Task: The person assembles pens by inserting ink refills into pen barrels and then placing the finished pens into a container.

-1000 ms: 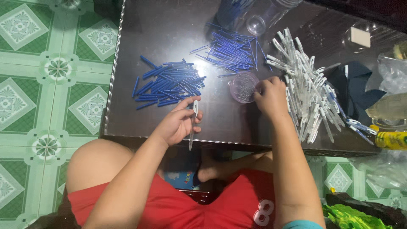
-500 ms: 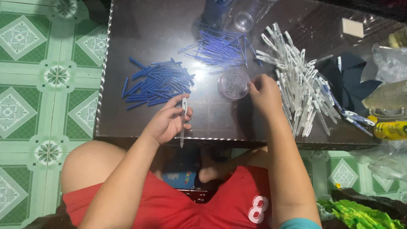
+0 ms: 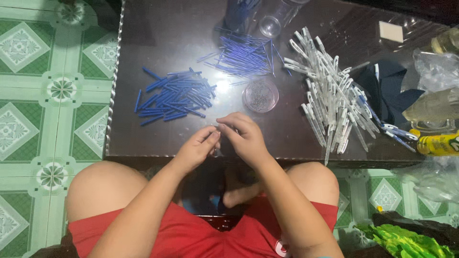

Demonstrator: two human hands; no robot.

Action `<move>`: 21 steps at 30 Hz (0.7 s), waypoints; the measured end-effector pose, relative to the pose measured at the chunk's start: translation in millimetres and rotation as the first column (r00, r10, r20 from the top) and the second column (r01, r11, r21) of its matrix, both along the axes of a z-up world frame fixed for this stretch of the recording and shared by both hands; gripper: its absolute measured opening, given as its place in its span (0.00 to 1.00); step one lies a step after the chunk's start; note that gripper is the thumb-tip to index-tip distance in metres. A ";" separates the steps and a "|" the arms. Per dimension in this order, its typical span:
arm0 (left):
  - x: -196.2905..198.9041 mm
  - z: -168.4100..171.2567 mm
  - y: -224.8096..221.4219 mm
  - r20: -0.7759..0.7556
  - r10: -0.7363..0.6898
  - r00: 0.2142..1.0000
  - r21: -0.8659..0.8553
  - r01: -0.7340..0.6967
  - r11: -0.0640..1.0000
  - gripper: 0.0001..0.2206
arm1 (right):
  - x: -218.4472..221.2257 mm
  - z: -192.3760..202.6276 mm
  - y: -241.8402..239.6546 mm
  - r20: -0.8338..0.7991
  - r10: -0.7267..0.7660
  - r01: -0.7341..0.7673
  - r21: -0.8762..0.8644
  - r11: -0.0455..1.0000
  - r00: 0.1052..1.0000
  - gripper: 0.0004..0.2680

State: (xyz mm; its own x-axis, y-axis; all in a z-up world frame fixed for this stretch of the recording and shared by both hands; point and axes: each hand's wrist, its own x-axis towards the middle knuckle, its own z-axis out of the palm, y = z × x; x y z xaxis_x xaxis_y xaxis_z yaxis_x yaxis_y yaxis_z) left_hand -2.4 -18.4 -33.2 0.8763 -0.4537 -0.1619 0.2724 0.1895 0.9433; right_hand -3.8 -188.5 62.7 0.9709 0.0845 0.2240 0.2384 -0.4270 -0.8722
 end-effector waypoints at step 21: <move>3.3 16.7 8.3 -0.243 0.152 0.958 -0.149 -0.192 0.970 0.09 | 90.8 -12.1 -41.5 0.125 0.203 -0.049 -0.726 0.686 0.971 0.06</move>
